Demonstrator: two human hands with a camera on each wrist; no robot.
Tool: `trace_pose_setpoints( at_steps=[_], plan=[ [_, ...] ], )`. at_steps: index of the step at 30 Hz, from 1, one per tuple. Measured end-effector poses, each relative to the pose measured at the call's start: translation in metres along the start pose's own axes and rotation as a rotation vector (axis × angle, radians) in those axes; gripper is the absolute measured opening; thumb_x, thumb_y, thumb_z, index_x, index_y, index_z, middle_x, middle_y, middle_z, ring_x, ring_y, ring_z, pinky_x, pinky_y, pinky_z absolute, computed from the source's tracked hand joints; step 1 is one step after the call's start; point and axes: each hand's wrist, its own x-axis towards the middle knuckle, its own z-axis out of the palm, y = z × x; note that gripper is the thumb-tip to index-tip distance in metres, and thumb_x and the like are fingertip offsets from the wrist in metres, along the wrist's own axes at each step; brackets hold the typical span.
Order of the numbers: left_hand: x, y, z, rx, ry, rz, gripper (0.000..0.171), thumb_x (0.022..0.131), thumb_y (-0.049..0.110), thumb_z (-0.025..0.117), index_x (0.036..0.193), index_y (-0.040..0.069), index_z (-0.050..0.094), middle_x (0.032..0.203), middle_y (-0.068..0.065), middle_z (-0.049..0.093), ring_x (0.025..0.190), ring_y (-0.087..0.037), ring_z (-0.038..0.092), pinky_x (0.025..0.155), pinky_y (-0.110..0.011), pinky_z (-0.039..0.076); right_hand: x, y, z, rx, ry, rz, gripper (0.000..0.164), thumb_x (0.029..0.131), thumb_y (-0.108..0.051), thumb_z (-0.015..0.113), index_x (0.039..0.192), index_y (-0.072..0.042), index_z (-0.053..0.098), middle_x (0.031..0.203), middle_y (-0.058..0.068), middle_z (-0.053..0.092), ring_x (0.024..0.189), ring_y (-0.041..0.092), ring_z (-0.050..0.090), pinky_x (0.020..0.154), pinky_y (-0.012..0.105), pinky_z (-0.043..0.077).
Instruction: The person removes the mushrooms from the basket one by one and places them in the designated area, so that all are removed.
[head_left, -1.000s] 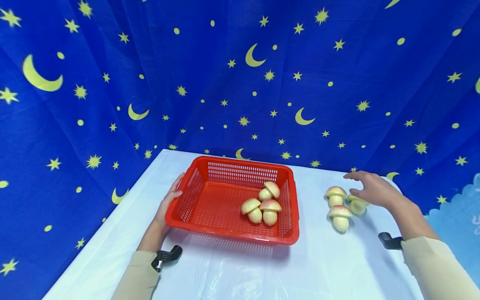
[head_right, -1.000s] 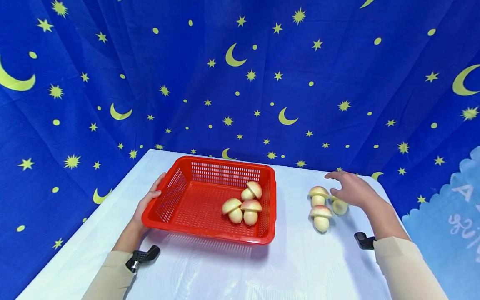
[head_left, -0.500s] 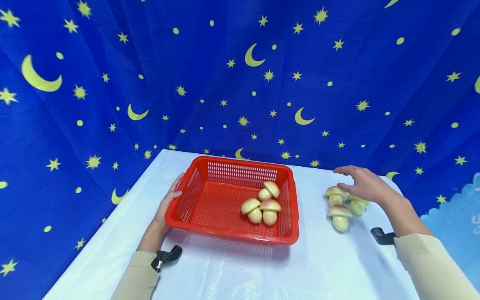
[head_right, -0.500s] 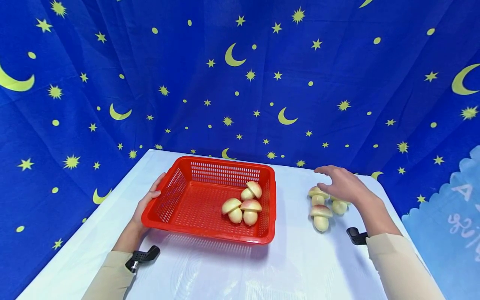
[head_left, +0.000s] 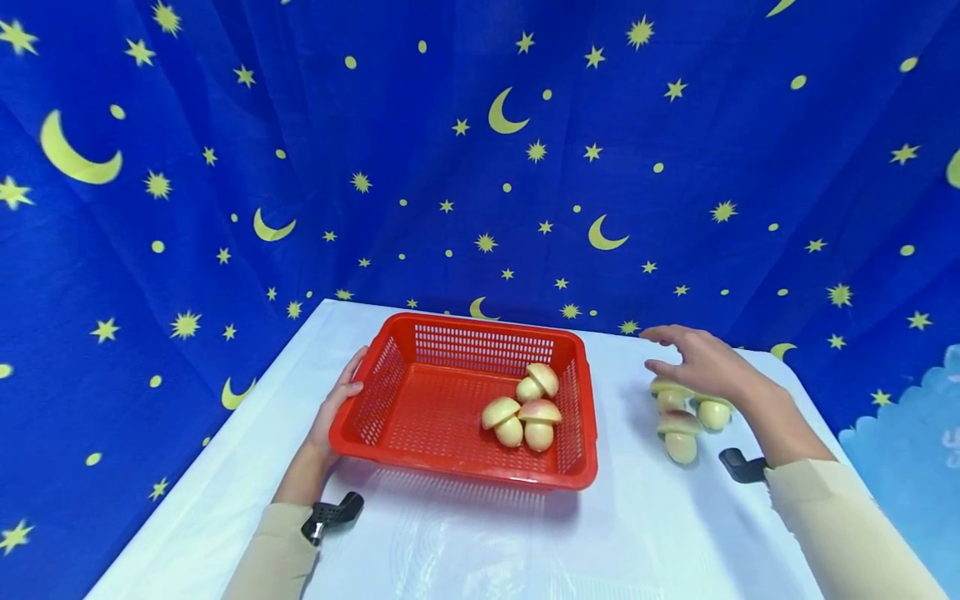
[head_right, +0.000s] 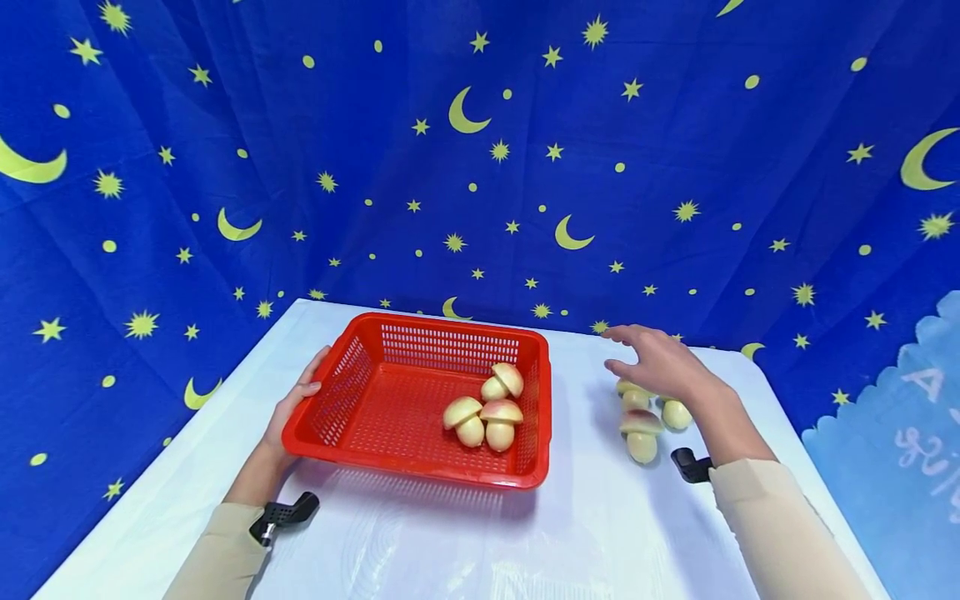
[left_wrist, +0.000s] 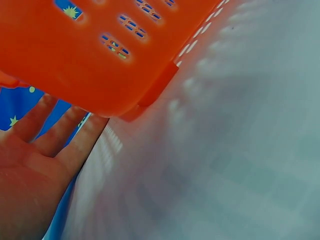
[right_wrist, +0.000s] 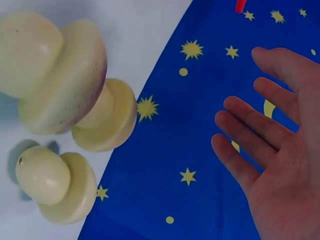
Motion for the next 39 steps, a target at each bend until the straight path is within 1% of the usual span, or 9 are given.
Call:
trace_pose_setpoints(
  at_steps=[10, 17, 22, 26, 31, 35, 39],
  plan=[
    [0.0, -0.002, -0.002, 0.01, 0.011, -0.002, 0.052, 0.096, 0.019, 0.03, 0.139, 0.046, 0.015, 0.147, -0.006, 0.012, 0.128, -0.042, 0.017, 0.093, -0.055, 0.027, 0.005, -0.014, 0.001, -0.009, 0.029, -0.015, 0.067, 0.071, -0.067, 0.052, 0.123, -0.024, 0.052, 0.117, 0.002, 0.054, 0.108, 0.025, 0.048, 0.079, 0.052, 0.044],
    [0.0, -0.001, -0.003, 0.008, 0.017, -0.009, 0.052, 0.097, 0.019, 0.03, 0.139, 0.046, 0.015, 0.147, -0.005, 0.012, 0.128, -0.04, 0.018, 0.094, -0.054, 0.026, 0.008, -0.02, 0.001, -0.012, 0.023, -0.031, 0.065, 0.072, -0.066, 0.052, 0.121, -0.024, 0.054, 0.117, 0.002, 0.055, 0.108, 0.024, 0.048, 0.079, 0.052, 0.044],
    [-0.001, 0.0, -0.002, 0.001, 0.021, -0.004, 0.052, 0.097, 0.019, 0.03, 0.139, 0.046, 0.016, 0.147, -0.005, 0.013, 0.128, -0.04, 0.019, 0.093, -0.054, 0.026, 0.011, -0.023, 0.003, -0.001, 0.005, -0.062, 0.065, 0.073, -0.064, 0.052, 0.122, -0.022, 0.053, 0.117, 0.003, 0.055, 0.108, 0.026, 0.048, 0.079, 0.052, 0.044],
    [-0.001, 0.001, -0.002, 0.0, 0.004, 0.002, 0.052, 0.097, 0.017, 0.028, 0.139, 0.044, 0.015, 0.147, -0.006, 0.011, 0.127, -0.039, 0.022, 0.093, -0.054, 0.028, 0.012, -0.025, 0.004, 0.002, -0.003, -0.067, 0.064, 0.074, -0.063, 0.053, 0.122, -0.022, 0.053, 0.116, 0.003, 0.055, 0.107, 0.026, 0.048, 0.079, 0.051, 0.045],
    [0.0, 0.001, -0.002, -0.011, -0.013, 0.004, 0.052, 0.096, 0.014, 0.023, 0.141, 0.04, 0.015, 0.147, -0.01, 0.01, 0.124, -0.036, 0.027, 0.093, -0.052, 0.031, 0.013, -0.028, 0.005, -0.003, 0.017, -0.062, 0.063, 0.072, -0.065, 0.054, 0.12, -0.025, 0.054, 0.115, -0.001, 0.056, 0.107, 0.023, 0.049, 0.079, 0.049, 0.045],
    [0.001, 0.001, -0.003, -0.002, -0.022, 0.004, 0.052, 0.097, 0.014, 0.022, 0.141, 0.04, 0.014, 0.147, -0.01, 0.009, 0.124, -0.036, 0.027, 0.094, -0.052, 0.028, 0.014, -0.032, 0.005, -0.014, 0.028, -0.062, 0.064, 0.07, -0.067, 0.052, 0.119, -0.026, 0.055, 0.115, -0.002, 0.055, 0.107, 0.022, 0.049, 0.077, 0.049, 0.046],
    [0.0, 0.0, -0.004, -0.017, -0.029, 0.007, 0.053, 0.097, 0.014, 0.023, 0.141, 0.04, 0.013, 0.147, -0.01, 0.008, 0.125, -0.036, 0.027, 0.094, -0.051, 0.03, 0.017, -0.04, 0.005, -0.015, 0.029, -0.072, 0.065, 0.07, -0.068, 0.052, 0.119, -0.026, 0.054, 0.115, -0.002, 0.055, 0.106, 0.021, 0.049, 0.077, 0.048, 0.047]
  ],
)
